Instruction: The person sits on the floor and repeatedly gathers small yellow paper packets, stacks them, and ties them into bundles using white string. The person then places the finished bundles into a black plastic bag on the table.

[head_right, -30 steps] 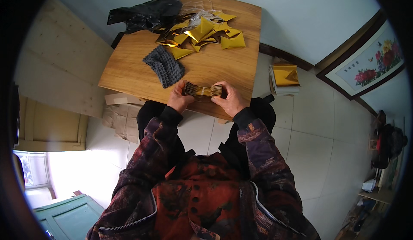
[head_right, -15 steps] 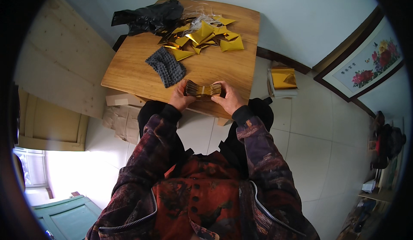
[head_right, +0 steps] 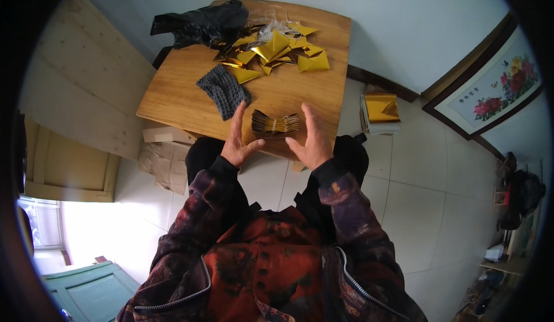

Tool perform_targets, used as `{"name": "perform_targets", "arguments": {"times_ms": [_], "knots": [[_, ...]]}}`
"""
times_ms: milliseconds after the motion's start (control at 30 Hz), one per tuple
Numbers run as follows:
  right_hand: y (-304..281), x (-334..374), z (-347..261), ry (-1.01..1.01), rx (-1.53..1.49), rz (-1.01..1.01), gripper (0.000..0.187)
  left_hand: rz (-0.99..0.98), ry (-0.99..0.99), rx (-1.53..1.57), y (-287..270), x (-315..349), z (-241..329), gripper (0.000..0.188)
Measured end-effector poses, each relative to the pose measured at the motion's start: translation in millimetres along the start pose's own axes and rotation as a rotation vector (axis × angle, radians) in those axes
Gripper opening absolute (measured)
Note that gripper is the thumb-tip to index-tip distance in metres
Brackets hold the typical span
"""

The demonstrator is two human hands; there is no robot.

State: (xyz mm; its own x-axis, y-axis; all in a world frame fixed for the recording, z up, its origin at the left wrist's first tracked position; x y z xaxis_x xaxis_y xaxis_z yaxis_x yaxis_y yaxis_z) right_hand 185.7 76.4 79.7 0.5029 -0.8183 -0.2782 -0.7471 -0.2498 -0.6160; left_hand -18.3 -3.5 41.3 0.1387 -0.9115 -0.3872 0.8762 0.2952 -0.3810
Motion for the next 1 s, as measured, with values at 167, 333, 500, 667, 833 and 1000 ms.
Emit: {"name": "perform_targets", "arguments": {"times_ms": [167, 333, 500, 667, 833, 1000], "knots": [[30, 9, -45, -0.270, 0.214, -0.041, 0.072, -0.037, -0.173, 0.423, 17, -2, -8, 0.094], [53, -2, -51, -0.159, 0.307, -0.110, 0.076, 0.008, -0.109, 0.289, 27, -8, -22, 0.090], [64, -5, -43, -0.146, 0.548, -0.137, 0.070, -0.011, -0.012, 0.240, 33, -12, -33, 0.070], [72, -4, -37, -0.131, 0.608, -0.144, 0.076, 0.049, -0.059, 0.242, 35, -9, -26, 0.055], [73, -1, -34, -0.134, 0.592, -0.131, 0.075, 0.087, -0.110, 0.234, 35, -12, -20, 0.045], [72, -4, -37, -0.113, 0.578, -0.158, 0.074, 0.121, -0.112, 0.157, 32, -16, -13, 0.044]]}}
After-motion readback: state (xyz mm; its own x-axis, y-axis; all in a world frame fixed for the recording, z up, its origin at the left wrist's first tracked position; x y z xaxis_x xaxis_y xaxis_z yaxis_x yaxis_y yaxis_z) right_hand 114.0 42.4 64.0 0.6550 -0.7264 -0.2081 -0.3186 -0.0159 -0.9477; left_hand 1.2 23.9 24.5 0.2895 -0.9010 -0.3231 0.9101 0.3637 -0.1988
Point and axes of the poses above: each hand's wrist, its own x-axis away from the middle knuckle, its own y-axis out of the palm, z = x × y, the point moved 2 cm from there along -x, towards the middle knuckle, and after that the axes turned 6 degrees about y, right-handed, at the moved point
